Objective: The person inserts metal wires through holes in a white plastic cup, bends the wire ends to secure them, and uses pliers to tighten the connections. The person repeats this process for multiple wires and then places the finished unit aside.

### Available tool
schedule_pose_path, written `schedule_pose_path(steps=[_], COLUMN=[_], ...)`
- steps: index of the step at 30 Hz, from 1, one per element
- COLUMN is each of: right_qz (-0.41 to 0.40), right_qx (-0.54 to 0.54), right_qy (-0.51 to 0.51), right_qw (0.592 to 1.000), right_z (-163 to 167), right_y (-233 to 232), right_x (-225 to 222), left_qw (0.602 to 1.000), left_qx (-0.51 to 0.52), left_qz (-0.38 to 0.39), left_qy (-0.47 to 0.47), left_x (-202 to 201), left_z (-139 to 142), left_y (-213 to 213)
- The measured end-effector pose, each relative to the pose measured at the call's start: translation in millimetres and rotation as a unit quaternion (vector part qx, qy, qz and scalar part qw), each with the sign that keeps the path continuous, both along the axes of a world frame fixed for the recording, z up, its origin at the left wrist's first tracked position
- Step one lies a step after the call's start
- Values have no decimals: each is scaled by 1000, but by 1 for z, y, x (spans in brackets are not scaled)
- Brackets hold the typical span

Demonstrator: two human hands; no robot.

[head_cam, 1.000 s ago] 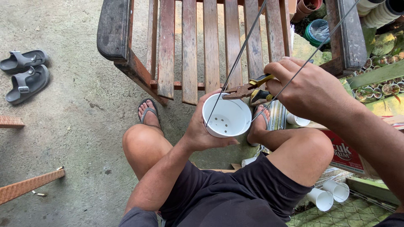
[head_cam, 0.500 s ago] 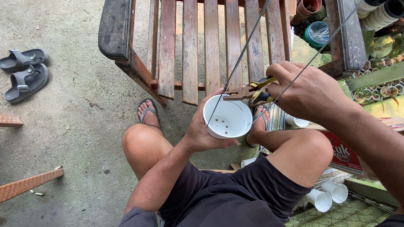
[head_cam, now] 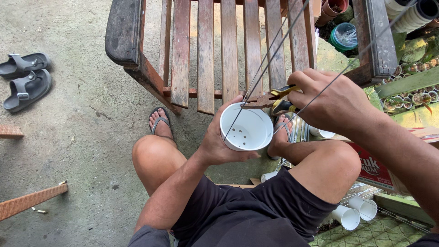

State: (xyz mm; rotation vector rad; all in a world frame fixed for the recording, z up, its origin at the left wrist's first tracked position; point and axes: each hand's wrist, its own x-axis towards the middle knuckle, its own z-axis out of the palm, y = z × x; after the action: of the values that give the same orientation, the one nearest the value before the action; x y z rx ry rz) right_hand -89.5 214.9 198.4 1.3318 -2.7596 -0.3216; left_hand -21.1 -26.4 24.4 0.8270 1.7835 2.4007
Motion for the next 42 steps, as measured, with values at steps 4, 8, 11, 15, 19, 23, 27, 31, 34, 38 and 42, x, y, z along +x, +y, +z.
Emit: schedule_pose_path(steps=[4,8,11,15,19,23,27,31,34,38,42], right_qz=[11,14,1,-19,-27,-55,-64,-37,16,64,54], right_qx=[-56,-94,-90,-71,-38,8,12,-10,-41,-20,56], right_qy=[8,-4,-22,-47,-54,-57,-65,-53,-8,60,82], right_qw=[998,995,996,996,997,997,996,998,999,996,994], right_z=[0,1,2,-6,-10,-11,-12,-8,1,17,26], right_y=[3,0,0,1,3,-1,-3,-2,-1,-4,-11], right_x=[1,0,-4,-3,-2,0,0,2,-1,-3,-1], left_qw=[1000,999,999,999,1000,1000,1000,1000,1000,999,999], left_qx=[-5,40,15,31,12,18,21,7,-12,10,9], left_qz=[-1,-13,-11,-14,2,-4,2,-8,0,-36,-30], left_qy=[-11,-21,-29,-39,-11,-7,17,-12,12,-34,-11], left_x=[-2,-4,-6,-5,1,0,0,-2,-5,-4,-5], left_z=[-2,0,0,-8,-13,-10,-8,-8,-9,-9,-11], left_y=[-2,-2,-1,-2,-3,-2,-1,-3,-3,-2,0])
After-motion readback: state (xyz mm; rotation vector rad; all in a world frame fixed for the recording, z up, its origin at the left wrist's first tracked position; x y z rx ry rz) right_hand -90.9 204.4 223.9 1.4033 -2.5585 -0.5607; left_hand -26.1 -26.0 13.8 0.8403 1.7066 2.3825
